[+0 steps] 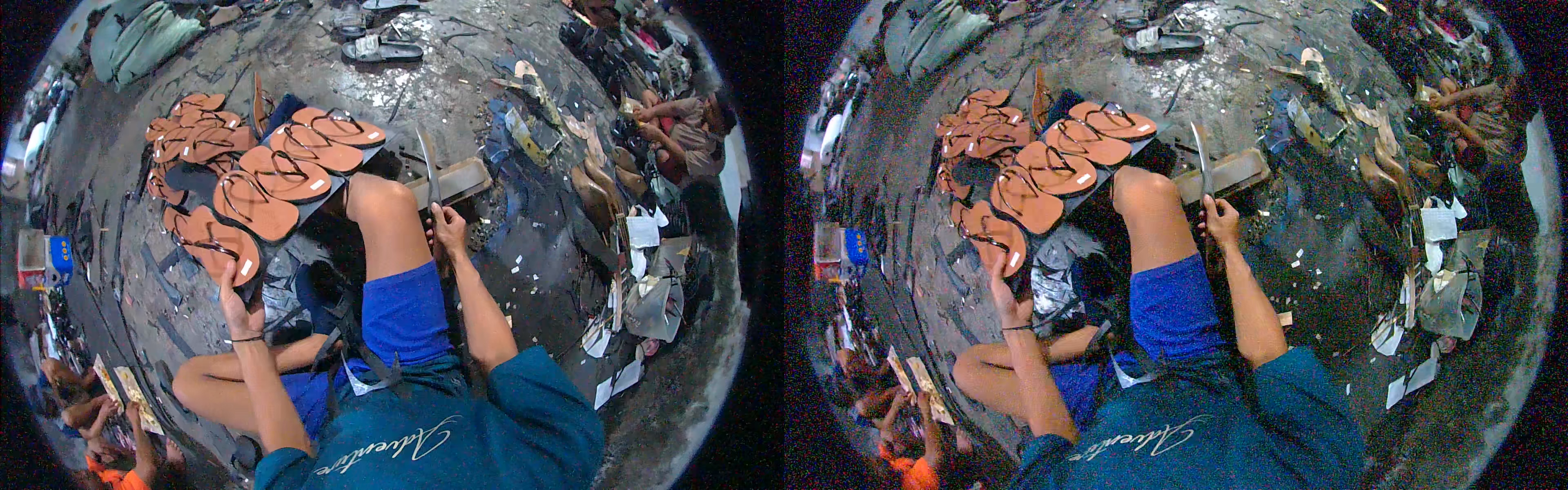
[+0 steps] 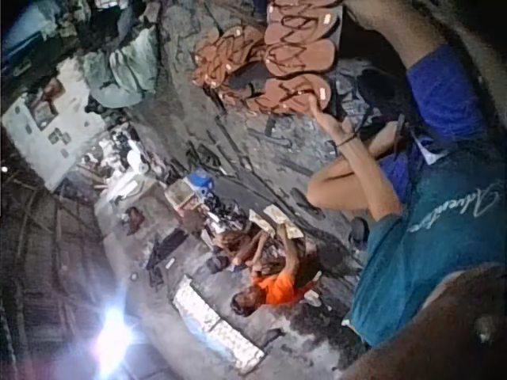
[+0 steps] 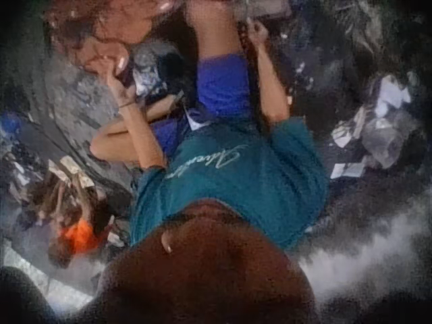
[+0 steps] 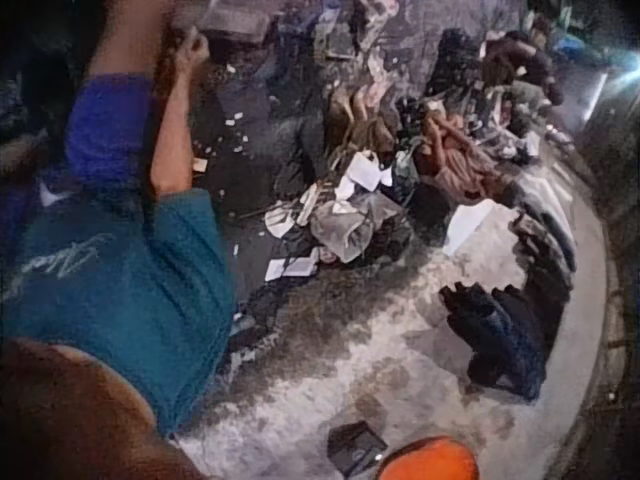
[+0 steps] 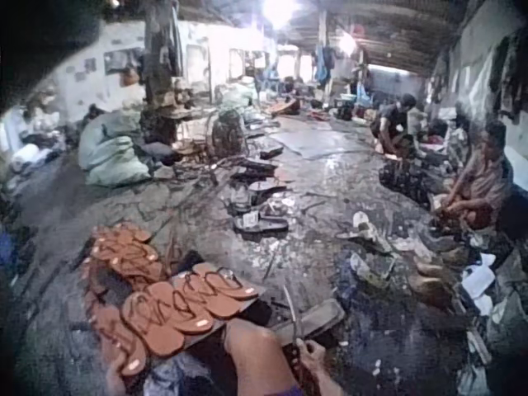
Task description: The person sits on the floor and uses a knife to trim and shape the soles of multiple flip-flops. They handle each sandal one at a time, cutting along the edges and occasionally adjusting the straps before placing the finished items in a pile.
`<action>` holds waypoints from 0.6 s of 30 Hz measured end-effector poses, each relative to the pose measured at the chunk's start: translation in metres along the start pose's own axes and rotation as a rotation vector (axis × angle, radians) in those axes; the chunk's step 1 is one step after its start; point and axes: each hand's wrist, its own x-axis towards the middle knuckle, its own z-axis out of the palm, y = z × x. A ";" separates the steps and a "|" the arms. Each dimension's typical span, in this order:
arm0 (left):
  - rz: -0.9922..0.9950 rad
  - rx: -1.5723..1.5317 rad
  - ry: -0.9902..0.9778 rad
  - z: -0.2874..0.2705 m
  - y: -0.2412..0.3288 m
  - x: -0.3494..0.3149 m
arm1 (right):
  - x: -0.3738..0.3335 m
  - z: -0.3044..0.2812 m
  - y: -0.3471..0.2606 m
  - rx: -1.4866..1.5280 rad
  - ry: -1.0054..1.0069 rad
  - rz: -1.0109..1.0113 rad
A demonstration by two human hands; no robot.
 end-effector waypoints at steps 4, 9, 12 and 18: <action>-0.043 0.027 0.022 -0.020 -0.026 0.004 | -0.010 -0.054 0.030 -0.330 0.000 -0.192; -0.017 0.026 0.031 -0.021 -0.007 -0.006 | -0.057 -0.117 0.026 -0.228 0.136 0.064; -0.026 -0.033 -0.056 -0.019 0.008 0.012 | -0.015 -0.137 0.027 -0.421 0.329 -0.182; -0.015 0.352 0.107 -0.047 0.045 0.074 | 0.046 -0.061 -0.016 -1.080 0.323 -0.815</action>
